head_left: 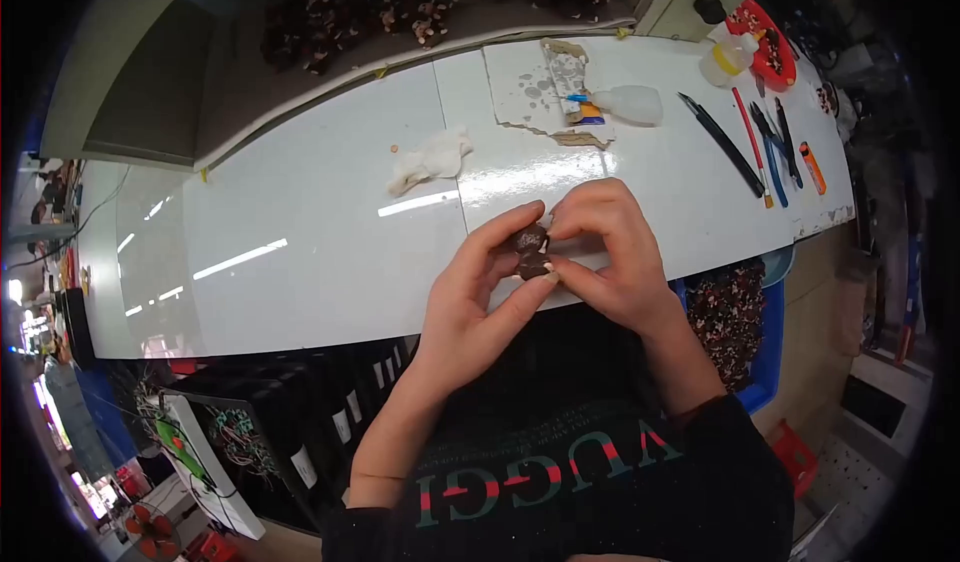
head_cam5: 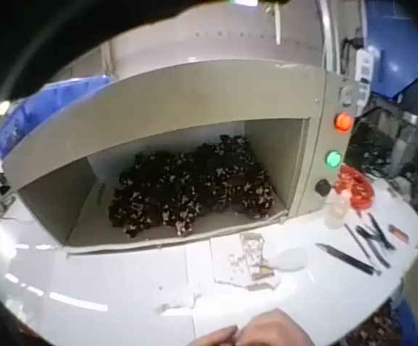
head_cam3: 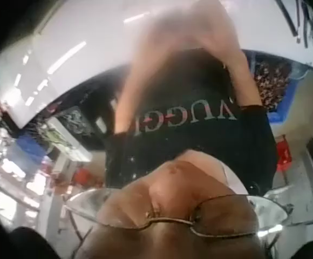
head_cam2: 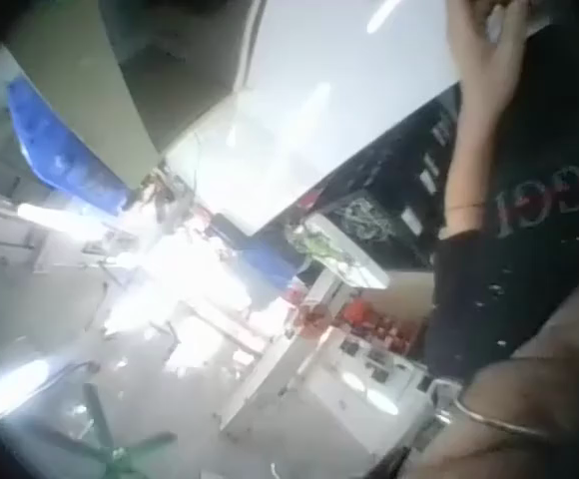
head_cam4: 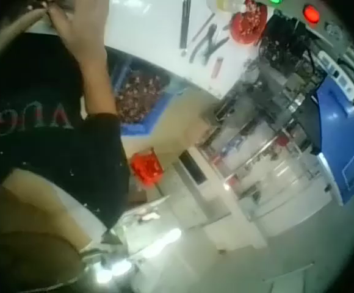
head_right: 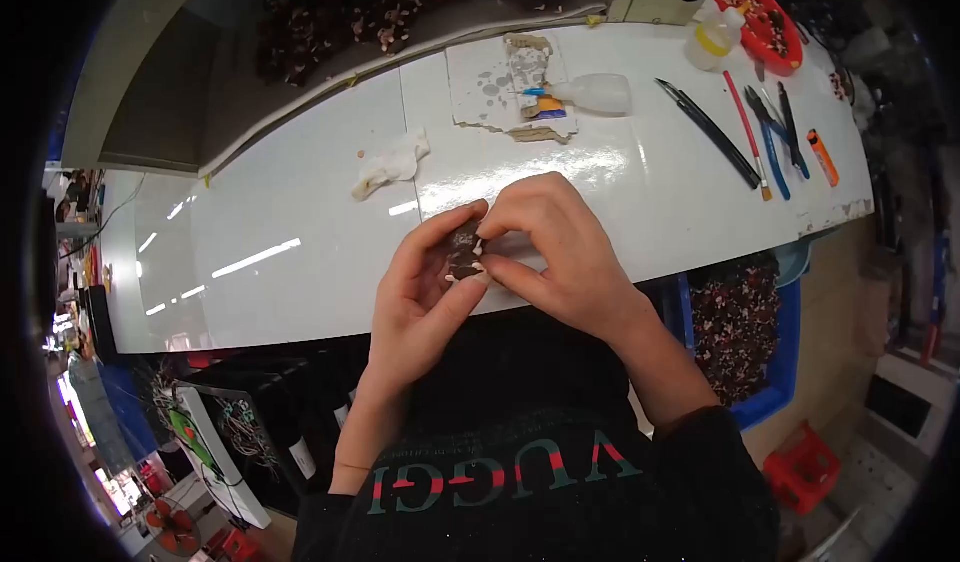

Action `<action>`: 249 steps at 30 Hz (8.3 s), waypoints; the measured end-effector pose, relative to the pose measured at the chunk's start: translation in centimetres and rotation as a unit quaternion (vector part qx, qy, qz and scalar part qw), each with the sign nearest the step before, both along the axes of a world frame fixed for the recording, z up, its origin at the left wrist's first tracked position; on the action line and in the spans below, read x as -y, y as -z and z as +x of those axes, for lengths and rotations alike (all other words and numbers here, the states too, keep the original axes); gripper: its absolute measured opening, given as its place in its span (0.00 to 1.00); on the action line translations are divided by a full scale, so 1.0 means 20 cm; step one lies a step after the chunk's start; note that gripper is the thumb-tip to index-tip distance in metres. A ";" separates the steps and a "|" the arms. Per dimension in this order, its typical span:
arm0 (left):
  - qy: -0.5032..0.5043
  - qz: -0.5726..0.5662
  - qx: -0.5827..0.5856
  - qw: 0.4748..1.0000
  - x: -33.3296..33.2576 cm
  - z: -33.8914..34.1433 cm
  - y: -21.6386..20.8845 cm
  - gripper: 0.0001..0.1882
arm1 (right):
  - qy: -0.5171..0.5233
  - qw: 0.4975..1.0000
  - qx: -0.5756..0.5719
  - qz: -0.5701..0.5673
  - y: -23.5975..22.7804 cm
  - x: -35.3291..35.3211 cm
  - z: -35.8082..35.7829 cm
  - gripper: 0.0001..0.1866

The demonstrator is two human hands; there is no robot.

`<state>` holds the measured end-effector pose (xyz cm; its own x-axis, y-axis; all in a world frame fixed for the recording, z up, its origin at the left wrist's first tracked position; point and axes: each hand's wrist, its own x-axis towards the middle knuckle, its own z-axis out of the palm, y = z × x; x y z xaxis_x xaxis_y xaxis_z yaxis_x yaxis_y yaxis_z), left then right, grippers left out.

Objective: The person assembles small figurines by applying glue from a squeeze bottle, joining components by hand, trimming edges with a craft knife, smoothing with a brush, and retrieving additional figurine pieces from an overhead compartment.

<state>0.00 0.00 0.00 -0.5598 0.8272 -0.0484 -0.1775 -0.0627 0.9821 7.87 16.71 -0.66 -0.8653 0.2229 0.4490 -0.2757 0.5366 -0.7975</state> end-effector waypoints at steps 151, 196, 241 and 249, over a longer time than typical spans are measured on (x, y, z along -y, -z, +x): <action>-0.174 -0.099 -0.306 0.931 -0.28 -0.86 -0.32 0.15 | 0.118 0.984 0.122 -0.046 -0.19 -0.19 0.20 0.06; -0.032 -0.089 -0.188 0.978 0.07 -0.05 -0.02 0.24 | -0.020 0.979 0.155 -0.128 -0.01 0.08 0.02 0.20; -0.079 -0.045 -0.051 0.995 0.10 -0.06 -0.02 0.17 | -0.037 0.990 0.079 -0.112 0.03 0.11 0.01 0.19; -0.085 -0.024 -0.023 0.996 0.09 -0.05 -0.03 0.18 | 0.007 0.981 0.104 -0.166 0.04 0.12 0.03 0.21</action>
